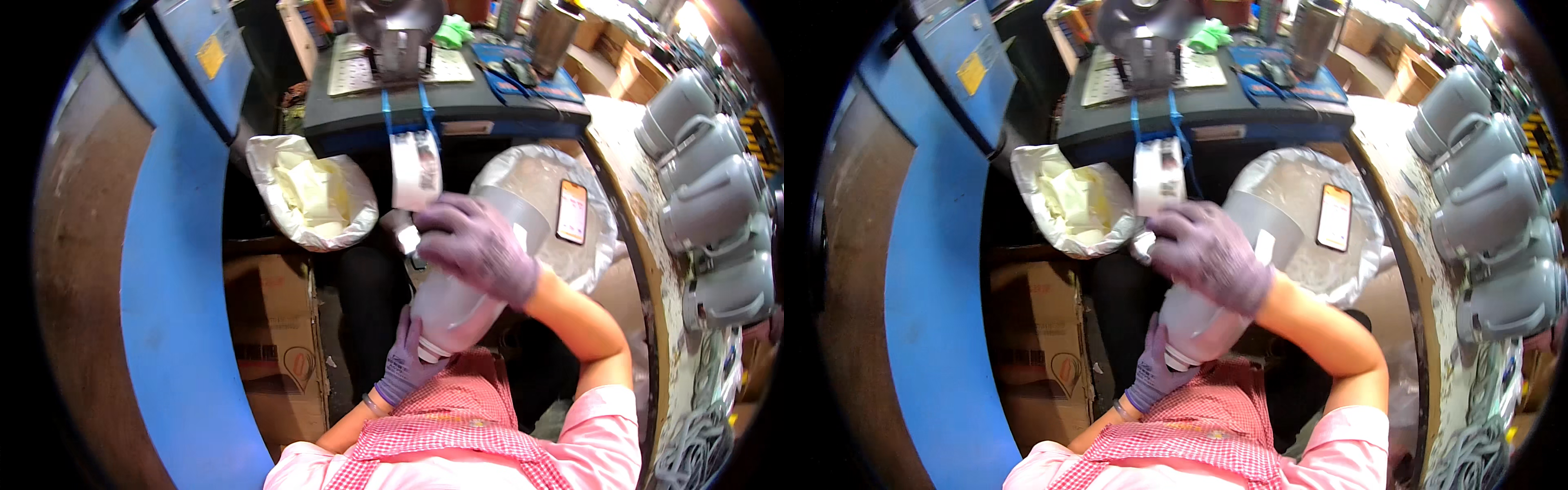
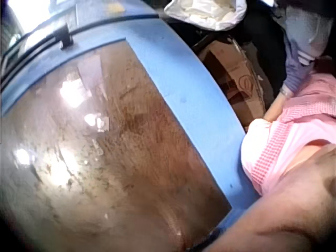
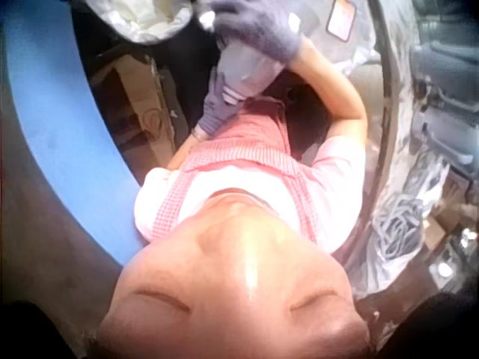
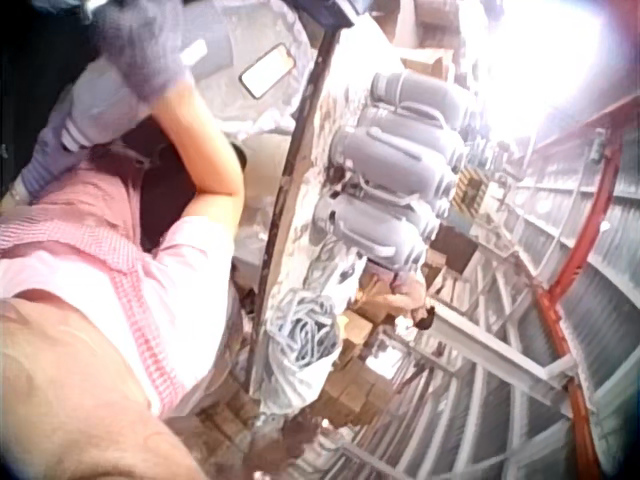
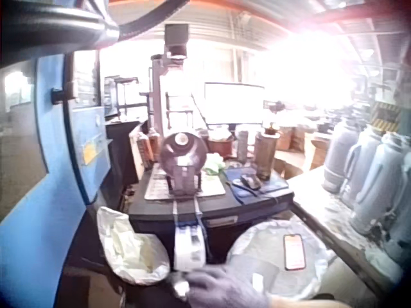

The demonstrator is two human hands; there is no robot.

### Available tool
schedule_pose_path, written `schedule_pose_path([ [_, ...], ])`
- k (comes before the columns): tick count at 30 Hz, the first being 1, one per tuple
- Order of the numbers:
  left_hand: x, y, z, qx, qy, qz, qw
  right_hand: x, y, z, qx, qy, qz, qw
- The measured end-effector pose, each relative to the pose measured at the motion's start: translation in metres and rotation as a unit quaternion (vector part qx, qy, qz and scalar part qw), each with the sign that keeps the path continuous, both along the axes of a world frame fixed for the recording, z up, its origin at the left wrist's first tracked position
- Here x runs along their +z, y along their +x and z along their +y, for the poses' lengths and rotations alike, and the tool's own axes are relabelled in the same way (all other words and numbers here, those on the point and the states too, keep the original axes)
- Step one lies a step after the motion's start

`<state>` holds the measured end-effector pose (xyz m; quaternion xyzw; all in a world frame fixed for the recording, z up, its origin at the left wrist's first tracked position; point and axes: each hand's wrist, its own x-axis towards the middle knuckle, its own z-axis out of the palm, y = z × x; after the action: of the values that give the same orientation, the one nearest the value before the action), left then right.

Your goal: The person assembles white electric kettles by inserting a circular metal heating element into the base of the kettle body. They then attach a handle to the side of the kettle and place the completed unit on a nearby table.

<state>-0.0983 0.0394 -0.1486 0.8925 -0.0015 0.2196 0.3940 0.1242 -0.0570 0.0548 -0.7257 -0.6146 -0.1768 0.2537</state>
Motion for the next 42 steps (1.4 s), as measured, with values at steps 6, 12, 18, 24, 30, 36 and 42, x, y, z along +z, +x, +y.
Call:
schedule_pose_path([
  [6,-0.021,-0.006,-0.006,-0.014,0.005,0.007,1.0,-0.027,-0.016,-0.136,-0.225,0.298,0.593,0.714],
  [12,-0.008,0.002,-0.008,-0.034,0.034,0.015,0.999,-0.103,0.026,-0.14,-0.226,0.366,0.678,0.596],
  [18,-0.003,0.005,-0.011,-0.022,0.003,0.067,0.997,-0.118,0.035,-0.13,-0.215,0.354,0.687,0.597],
  [24,-0.004,0.007,-0.012,-0.022,0.001,0.076,0.997,-0.124,0.035,-0.132,-0.209,0.376,0.677,0.597],
  [30,-0.008,0.009,-0.013,-0.031,0.005,0.046,0.998,-0.126,0.034,-0.131,-0.202,0.384,0.669,0.604],
  [36,-0.001,0.01,-0.014,-0.043,-0.004,0.054,0.998,-0.114,0.055,-0.162,-0.401,0.132,0.483,0.767],
  [42,-0.001,0.011,-0.017,-0.051,0.001,0.027,0.998,-0.103,0.078,-0.161,-0.217,0.199,0.484,0.824],
])
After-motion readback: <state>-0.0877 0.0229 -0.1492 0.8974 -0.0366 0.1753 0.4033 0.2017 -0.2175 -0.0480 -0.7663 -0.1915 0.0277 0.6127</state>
